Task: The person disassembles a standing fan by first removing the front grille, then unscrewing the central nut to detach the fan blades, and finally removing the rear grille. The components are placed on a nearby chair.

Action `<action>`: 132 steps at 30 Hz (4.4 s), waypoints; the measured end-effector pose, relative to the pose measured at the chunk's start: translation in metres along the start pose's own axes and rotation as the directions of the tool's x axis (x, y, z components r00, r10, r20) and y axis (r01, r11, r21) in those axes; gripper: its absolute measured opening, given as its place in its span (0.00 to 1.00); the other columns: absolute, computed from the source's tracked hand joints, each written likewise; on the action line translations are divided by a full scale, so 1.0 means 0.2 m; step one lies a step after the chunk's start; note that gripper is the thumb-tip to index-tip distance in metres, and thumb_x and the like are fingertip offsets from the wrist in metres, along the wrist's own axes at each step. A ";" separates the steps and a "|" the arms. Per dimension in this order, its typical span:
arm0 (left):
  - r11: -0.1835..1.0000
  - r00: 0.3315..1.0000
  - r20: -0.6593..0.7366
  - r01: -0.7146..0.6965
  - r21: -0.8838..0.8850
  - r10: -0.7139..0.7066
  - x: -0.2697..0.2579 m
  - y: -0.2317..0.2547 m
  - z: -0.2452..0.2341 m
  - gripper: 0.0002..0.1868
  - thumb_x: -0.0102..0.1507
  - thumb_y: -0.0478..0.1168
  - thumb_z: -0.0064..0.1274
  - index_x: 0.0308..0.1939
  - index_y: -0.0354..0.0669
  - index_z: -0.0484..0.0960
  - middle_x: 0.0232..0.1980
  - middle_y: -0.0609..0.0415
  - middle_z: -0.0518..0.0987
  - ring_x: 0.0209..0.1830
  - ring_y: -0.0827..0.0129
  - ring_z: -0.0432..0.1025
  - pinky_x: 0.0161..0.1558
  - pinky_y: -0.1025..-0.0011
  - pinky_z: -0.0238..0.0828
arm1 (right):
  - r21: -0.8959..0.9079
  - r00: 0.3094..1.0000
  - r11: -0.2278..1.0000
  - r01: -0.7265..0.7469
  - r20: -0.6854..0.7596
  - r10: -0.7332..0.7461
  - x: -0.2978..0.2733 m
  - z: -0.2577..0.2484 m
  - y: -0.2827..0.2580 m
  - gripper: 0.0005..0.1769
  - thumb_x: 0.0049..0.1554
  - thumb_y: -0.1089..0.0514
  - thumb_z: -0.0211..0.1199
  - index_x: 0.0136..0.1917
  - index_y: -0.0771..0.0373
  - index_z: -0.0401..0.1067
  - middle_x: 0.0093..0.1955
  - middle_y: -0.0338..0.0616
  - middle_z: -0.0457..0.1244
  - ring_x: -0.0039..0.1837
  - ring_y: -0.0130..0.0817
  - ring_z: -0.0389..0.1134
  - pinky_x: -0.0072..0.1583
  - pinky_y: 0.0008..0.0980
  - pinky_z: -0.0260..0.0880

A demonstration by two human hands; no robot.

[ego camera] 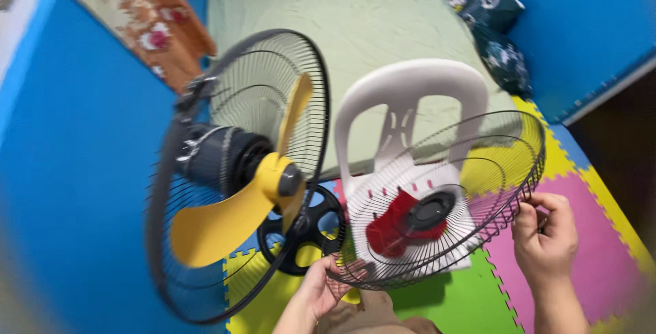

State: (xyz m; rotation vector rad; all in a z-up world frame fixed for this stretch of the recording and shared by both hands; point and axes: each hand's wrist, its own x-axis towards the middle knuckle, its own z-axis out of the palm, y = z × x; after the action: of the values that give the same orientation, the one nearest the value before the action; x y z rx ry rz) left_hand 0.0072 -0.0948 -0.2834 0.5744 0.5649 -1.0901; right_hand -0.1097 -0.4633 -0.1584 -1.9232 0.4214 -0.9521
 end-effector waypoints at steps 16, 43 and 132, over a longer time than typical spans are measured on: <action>0.996 0.853 -0.516 -0.051 0.068 0.079 0.65 -0.17 -0.24 0.34 0.54 0.34 0.38 0.63 0.69 0.56 0.62 0.38 0.75 0.54 0.37 0.74 0.51 0.51 0.75 | 0.674 0.111 -0.060 -0.736 0.207 0.972 -0.65 0.35 1.58 0.10 0.61 0.59 0.49 0.55 0.59 0.67 0.36 0.40 0.64 0.35 0.34 0.66 0.39 0.33 0.68; 0.965 0.781 -0.613 0.052 0.256 0.120 1.09 -0.44 -0.63 0.36 0.58 0.38 0.52 0.69 0.50 0.56 0.62 0.43 0.69 0.57 0.52 0.68 0.57 0.56 0.67 | 0.861 0.711 0.469 -0.197 -0.203 0.673 -0.57 -0.73 1.68 0.21 0.53 0.65 0.60 0.61 0.56 0.73 0.82 0.46 0.57 0.90 0.51 0.52 0.80 0.64 0.44; 0.031 0.276 0.138 -0.529 0.848 0.951 -0.28 0.66 0.37 0.28 0.70 0.57 0.39 0.61 0.40 0.79 0.57 0.49 0.83 0.55 0.60 0.78 0.56 0.65 0.72 | 0.392 0.932 0.916 -0.087 0.358 -0.064 -0.30 1.83 -0.27 0.45 0.55 0.31 0.64 0.70 0.63 0.54 0.55 0.53 0.66 0.53 0.38 0.71 0.52 0.35 0.74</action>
State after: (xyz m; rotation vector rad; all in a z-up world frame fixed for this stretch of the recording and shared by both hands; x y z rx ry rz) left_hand 0.1193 -0.0634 -0.1728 1.7916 0.0140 0.0940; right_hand 0.1256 -0.1826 -0.2417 -1.6612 0.0113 -0.5933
